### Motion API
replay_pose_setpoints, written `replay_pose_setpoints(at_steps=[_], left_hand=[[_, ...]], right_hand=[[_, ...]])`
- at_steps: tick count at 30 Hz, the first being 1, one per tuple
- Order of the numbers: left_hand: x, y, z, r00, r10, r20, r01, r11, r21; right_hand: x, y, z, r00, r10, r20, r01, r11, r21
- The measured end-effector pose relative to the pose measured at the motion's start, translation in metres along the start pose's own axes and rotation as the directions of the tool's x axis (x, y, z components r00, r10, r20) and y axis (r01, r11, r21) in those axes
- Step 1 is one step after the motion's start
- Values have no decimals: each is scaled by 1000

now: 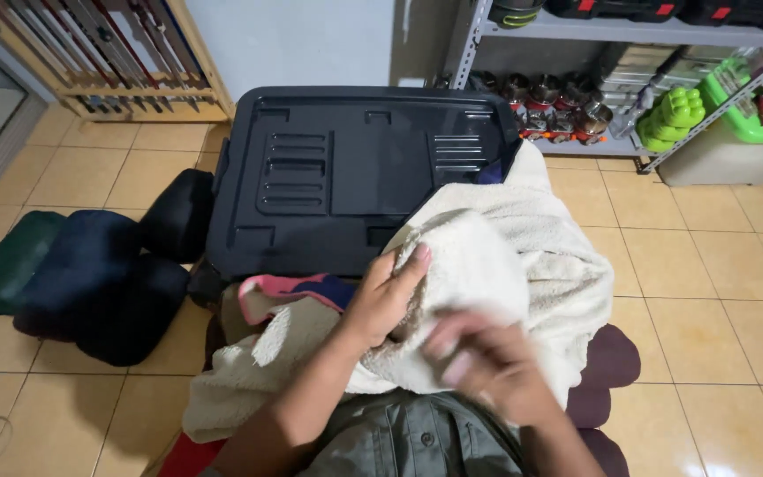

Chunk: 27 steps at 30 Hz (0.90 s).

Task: The person is folding a brown pillow and then proceeds to unfold and refold a large blue and white sleeping bag on top of a plastic bin lid.

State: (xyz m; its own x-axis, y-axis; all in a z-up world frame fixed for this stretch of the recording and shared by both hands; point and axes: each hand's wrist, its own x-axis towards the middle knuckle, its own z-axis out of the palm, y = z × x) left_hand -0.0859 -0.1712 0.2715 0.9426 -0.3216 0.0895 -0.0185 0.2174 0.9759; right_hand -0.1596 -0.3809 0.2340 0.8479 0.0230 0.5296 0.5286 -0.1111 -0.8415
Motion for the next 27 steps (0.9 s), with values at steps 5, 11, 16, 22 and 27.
replay_pose_setpoints(at_steps=[5, 11, 16, 22, 27], left_hand=[[3, -14, 0, 968, -83, -237, 80, 997, -22], [2, -8, -3, 928, -84, -364, 33, 989, -143], [9, -14, 9, 952, -56, -301, 15, 991, -136], [-3, 16, -7, 1000, 24, -9, -19, 947, 321], [-13, -26, -69, 981, -177, 77, 21, 495, 869]], right_hand=[[2, 137, -28, 868, -71, 492, -191, 866, 461], [28, 75, -22, 787, 229, -573, -332, 940, -80], [19, 35, 30, 968, 187, -166, -200, 977, -69], [17, 52, 13, 889, 442, -122, -443, 896, 23], [26, 72, -55, 697, 493, -521, -347, 867, 358]])
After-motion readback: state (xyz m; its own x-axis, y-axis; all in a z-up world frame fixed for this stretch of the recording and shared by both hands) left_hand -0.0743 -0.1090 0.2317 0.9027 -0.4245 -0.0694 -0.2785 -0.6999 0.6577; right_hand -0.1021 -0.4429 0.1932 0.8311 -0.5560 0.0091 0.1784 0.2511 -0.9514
